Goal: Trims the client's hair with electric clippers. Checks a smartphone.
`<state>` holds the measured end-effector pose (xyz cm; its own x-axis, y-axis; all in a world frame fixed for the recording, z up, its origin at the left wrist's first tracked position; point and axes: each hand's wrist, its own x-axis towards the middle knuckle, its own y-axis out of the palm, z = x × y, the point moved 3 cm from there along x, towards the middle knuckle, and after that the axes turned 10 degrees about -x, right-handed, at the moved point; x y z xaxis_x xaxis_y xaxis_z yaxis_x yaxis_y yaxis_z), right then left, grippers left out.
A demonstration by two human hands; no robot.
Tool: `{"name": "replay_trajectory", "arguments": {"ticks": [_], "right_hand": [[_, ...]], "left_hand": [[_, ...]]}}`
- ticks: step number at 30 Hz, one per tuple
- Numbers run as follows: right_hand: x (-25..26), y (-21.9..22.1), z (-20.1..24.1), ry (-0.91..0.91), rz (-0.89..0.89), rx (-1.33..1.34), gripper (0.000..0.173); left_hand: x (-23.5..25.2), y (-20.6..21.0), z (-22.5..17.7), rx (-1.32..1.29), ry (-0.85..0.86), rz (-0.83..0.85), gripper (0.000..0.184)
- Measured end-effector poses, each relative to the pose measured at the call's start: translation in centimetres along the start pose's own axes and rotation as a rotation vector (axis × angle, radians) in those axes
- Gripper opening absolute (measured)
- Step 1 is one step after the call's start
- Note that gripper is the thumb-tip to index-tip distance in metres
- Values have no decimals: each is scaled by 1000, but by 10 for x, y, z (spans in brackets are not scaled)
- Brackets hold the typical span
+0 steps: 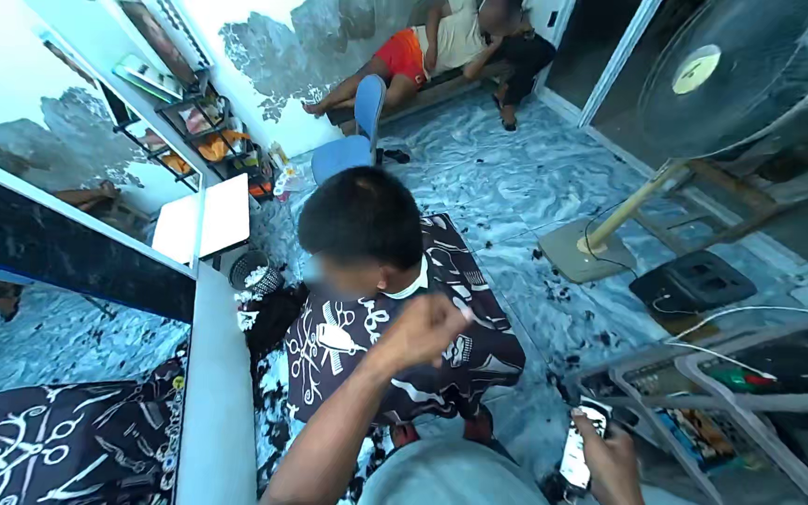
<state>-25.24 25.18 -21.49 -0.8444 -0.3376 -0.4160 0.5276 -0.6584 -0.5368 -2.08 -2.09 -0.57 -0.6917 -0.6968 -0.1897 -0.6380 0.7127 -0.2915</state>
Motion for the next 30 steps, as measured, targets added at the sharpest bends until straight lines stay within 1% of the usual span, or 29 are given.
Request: {"name": "replay_trajectory", "arguments": {"ticks": [1,2,3,4,6,9,11,13,14,16,20,24,30], "right_hand": [[1,-1,-4,37,28,30,56],[2,0,0,55,61,67,55],[1,2,10,60,98,107,56],[0,5,27,41,133,141,54],[-10,17,82,-88,230,191,52],[-47,44,171,-362,479,207,55],[-73,72,221,-509,642,266,53],[-94,101,257,-588,740,298,53],[-102,114,268,-591,767,286,52],[-111,132,282,-554,793,239,53],[-116,147,287,-518,789,180,55],[-120,153,285,-462,769,216,53],[-127,153,285,-382,757,308,53]], "left_hand": [[-4,10,4,-2,-61,131,39],[-9,16,7,13,-57,179,38],[-16,17,9,23,-27,161,37],[-21,14,9,34,5,104,36],[-30,3,6,101,36,-39,39],[-42,-16,6,388,5,-182,62],[-46,-26,7,557,-28,-258,72],[-48,-34,7,688,-90,-324,72],[-51,-37,9,735,-120,-345,69],[-56,-42,11,780,-171,-371,65],[-61,-42,26,778,-254,-333,64],[-56,-43,41,752,-294,-290,65],[-53,-43,46,725,-304,-242,70]]}}
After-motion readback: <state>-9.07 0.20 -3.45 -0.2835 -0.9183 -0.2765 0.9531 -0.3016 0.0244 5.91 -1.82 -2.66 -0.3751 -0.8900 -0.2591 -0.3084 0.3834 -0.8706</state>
